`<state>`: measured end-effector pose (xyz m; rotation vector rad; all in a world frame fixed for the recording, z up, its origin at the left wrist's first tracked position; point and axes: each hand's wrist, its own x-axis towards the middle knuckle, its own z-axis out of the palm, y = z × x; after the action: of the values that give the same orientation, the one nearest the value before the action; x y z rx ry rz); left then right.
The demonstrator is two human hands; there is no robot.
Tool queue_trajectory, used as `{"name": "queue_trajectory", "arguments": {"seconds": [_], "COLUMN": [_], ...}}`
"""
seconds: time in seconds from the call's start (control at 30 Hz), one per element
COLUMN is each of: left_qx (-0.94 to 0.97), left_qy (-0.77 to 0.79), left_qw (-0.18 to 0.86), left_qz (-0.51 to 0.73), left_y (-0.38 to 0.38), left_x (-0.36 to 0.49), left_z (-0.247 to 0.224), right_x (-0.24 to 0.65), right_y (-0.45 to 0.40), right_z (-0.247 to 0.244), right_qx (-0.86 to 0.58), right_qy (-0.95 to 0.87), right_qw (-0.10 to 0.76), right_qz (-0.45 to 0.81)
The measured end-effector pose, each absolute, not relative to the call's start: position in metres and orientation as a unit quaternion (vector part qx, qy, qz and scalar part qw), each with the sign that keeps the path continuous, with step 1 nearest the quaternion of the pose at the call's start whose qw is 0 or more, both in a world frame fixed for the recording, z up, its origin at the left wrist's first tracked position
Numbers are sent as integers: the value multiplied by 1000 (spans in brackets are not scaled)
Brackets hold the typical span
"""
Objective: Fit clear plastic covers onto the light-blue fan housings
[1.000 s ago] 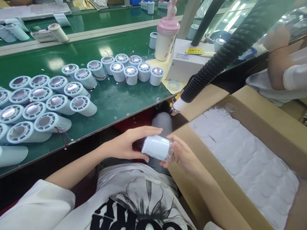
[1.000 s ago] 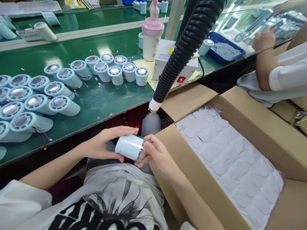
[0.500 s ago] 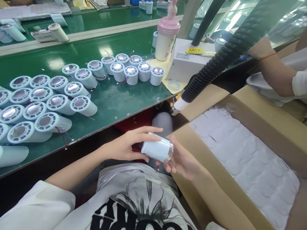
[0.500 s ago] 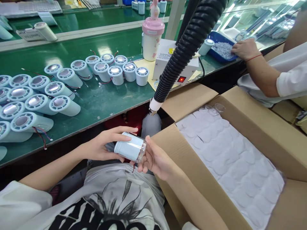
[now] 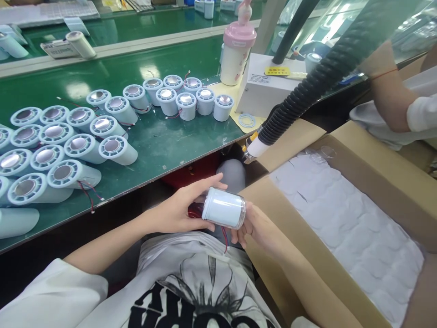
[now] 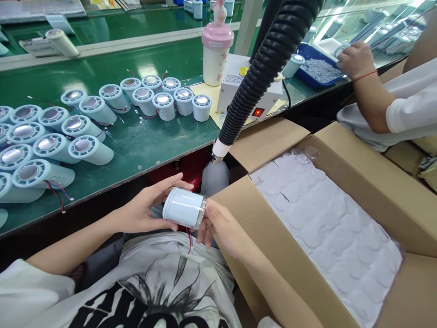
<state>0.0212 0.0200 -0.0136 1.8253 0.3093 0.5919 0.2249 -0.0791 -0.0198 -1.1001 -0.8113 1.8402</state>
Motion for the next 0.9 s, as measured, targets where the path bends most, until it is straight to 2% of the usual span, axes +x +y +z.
{"name": "queue_trajectory", "arguments": {"seconds": [0.2, 0.3, 0.43, 0.53, 0.6, 0.73, 0.9], "left_qx": [812, 795, 731, 697, 685, 692, 676], "left_qy": [121, 143, 207, 246, 242, 168, 166], "left_qw": [515, 540, 621, 653, 670, 684, 701], "left_qz": [246, 236, 192, 165, 153, 158, 158], "left_y": [22, 21, 16, 15, 16, 17, 19], "left_x": [20, 20, 19, 19, 19, 17, 15], "left_z": [-4, 2, 4, 4, 4, 8, 3], "right_x": [226, 229, 234, 236, 235, 231, 233], "right_y": [-79, -79, -81, -81, -82, -82, -83], "right_z": [-16, -15, -22, -25, -24, -15, -14], "right_qx": [-451, -463, -453, -428, -435, -452, -461], "right_qy": [-399, -469, -600, -697, -673, -497, -490], "right_qw": [392, 403, 468, 471, 469, 481, 495], "right_qz": [695, 635, 465, 330, 371, 563, 551]}}
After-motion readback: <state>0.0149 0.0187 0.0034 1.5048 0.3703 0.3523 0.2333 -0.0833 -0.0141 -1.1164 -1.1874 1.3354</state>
